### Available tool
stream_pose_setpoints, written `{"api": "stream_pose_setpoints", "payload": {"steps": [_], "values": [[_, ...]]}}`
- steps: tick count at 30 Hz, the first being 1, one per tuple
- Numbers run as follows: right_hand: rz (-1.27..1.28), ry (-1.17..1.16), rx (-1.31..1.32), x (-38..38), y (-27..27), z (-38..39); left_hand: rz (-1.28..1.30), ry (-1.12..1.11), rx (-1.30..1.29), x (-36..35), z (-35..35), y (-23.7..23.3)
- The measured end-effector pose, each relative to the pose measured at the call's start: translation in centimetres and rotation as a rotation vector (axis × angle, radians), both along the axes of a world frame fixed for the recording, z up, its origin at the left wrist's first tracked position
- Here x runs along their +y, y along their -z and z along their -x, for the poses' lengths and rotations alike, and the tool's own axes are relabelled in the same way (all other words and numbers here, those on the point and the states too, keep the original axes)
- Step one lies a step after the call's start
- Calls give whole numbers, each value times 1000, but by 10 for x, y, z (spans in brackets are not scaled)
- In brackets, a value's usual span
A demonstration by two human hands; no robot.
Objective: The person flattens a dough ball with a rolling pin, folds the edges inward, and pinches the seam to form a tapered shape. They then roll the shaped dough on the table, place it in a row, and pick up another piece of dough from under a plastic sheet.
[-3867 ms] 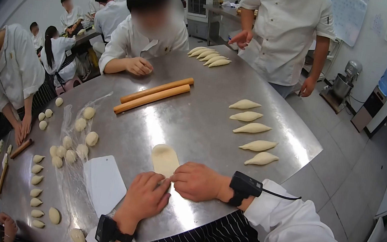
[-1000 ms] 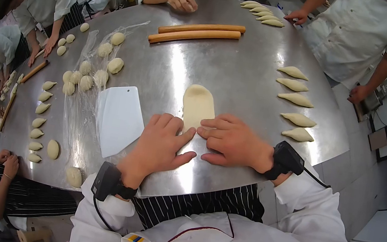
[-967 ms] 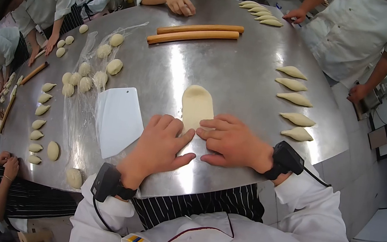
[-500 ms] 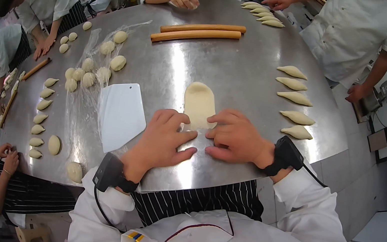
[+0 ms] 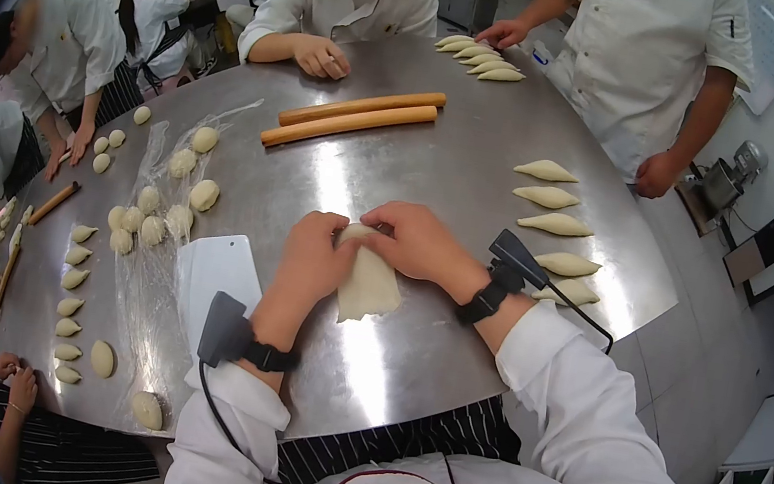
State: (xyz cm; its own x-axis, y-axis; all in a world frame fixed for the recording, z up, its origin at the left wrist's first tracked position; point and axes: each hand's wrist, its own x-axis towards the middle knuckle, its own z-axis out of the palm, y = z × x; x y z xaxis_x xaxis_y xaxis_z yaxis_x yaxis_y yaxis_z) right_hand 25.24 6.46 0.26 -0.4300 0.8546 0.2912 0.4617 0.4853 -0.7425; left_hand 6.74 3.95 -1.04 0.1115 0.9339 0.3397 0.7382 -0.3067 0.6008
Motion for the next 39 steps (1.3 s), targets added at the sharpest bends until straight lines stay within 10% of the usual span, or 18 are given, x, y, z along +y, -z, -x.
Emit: {"api": "stream_pose_setpoints", "payload": {"steps": [6,18,39], "values": [[-14,38,-41,3,1,6,180,-17,-91,-2,2,-14],[-434,114,-143,-5,15,16,-391,13,174,-3,-15,3],[-478,-154,-370,-35,-3,4,-197,241,340,-45,-13,-16]]}}
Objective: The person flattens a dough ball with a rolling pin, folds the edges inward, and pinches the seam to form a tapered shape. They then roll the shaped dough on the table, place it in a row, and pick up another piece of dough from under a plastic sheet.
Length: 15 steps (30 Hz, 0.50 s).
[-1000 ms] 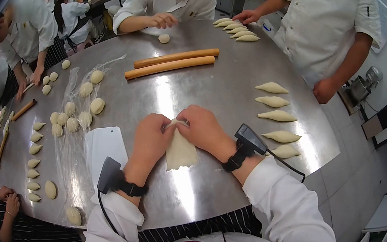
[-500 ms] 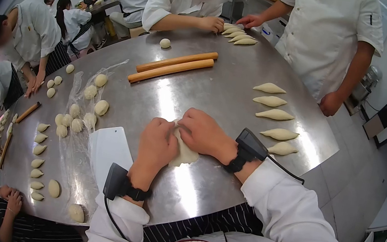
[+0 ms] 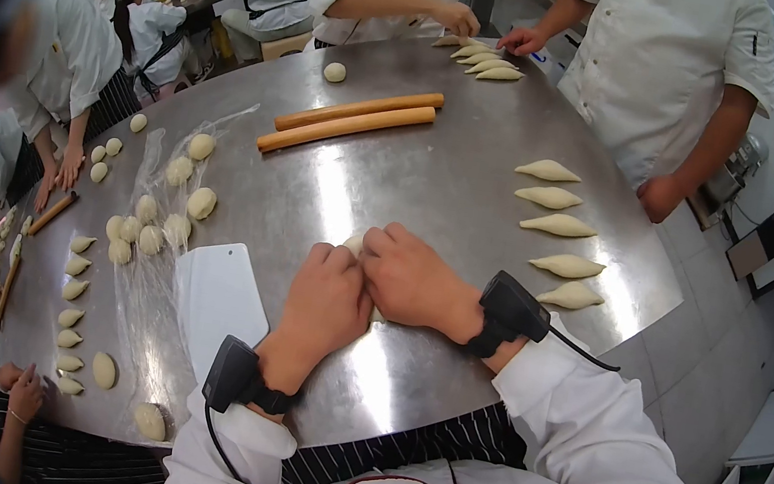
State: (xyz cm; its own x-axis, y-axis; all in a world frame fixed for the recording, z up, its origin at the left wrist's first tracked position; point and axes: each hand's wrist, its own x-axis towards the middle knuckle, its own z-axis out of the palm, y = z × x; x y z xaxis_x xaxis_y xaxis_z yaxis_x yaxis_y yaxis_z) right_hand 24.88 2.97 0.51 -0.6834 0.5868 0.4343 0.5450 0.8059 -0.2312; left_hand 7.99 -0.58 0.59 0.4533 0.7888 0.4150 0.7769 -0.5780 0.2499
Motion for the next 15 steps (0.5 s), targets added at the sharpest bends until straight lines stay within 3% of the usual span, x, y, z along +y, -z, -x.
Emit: {"api": "stream_pose_setpoints", "payload": {"steps": [4,6,10,15], "values": [[70,17,153,5,0,-5,-30,-6,-248,1,7,5],[110,43,367,7,-2,-7,-87,-5,-389,4,8,4],[163,-55,293,12,4,-11,-75,32,-305,4,10,9],[202,-21,262,10,1,-11,-29,48,-311,6,12,9]]}}
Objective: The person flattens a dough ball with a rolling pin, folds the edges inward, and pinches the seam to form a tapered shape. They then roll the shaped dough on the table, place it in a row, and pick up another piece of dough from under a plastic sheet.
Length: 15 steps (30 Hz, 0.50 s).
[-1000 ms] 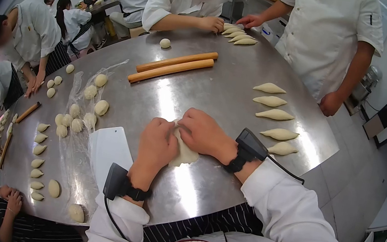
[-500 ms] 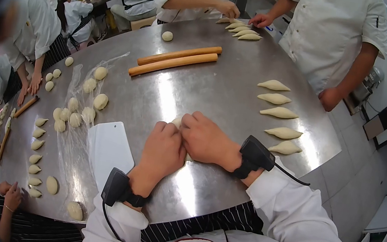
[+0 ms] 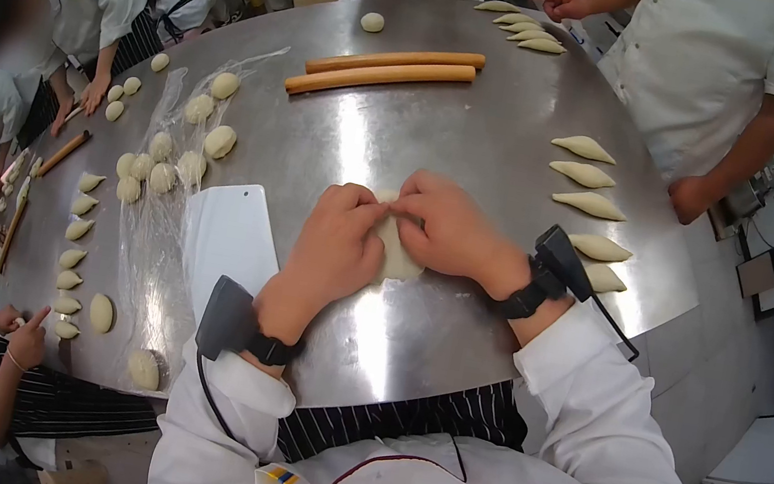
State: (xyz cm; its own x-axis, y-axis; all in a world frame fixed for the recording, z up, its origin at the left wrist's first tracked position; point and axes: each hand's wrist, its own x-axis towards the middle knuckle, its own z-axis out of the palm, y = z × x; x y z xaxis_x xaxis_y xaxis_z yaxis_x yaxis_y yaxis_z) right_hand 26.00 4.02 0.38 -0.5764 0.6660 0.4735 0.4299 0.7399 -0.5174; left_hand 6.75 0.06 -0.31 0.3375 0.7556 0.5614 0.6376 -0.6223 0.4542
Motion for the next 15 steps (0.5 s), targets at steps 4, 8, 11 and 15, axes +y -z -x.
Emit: {"api": "stream_pose_setpoints", "payload": {"steps": [4,8,11,15], "values": [[-55,2,-113,-3,0,4,-25,2,129,-4,-5,-8],[5,-72,-41,-1,-5,-4,-1,27,97,-2,-3,-3],[71,32,126,8,-5,-12,41,-33,-201,5,6,0],[156,-28,83,5,-10,-10,-82,19,-103,3,-2,5]]}}
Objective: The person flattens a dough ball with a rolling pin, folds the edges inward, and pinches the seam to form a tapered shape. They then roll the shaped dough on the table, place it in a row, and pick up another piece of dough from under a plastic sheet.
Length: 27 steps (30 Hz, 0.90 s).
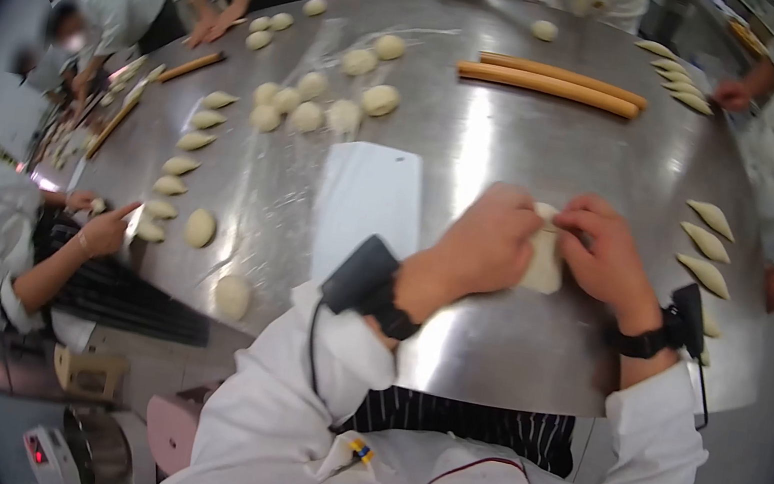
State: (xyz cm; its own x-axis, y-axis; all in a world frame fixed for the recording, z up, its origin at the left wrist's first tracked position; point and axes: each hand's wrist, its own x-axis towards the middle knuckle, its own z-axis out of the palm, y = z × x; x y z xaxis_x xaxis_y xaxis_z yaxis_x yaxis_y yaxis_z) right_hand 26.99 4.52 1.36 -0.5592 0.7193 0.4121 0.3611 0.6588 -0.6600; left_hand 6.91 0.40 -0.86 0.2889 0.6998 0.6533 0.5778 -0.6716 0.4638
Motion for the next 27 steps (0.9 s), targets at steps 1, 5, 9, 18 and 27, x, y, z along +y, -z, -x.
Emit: {"api": "stream_pose_setpoints", "payload": {"steps": [1,5,9,18,27], "values": [[-28,-19,-28,0,1,0,54,-5,18,-2,-1,0],[-40,-38,-61,-6,-7,4,75,-24,52,-3,-6,3],[-109,37,-177,-17,-12,12,40,-43,213,-8,-11,-1],[-109,70,-168,-19,-11,14,75,-80,246,-14,-14,-10],[-95,21,-104,-20,-13,15,111,-122,155,-13,-15,-7]]}}
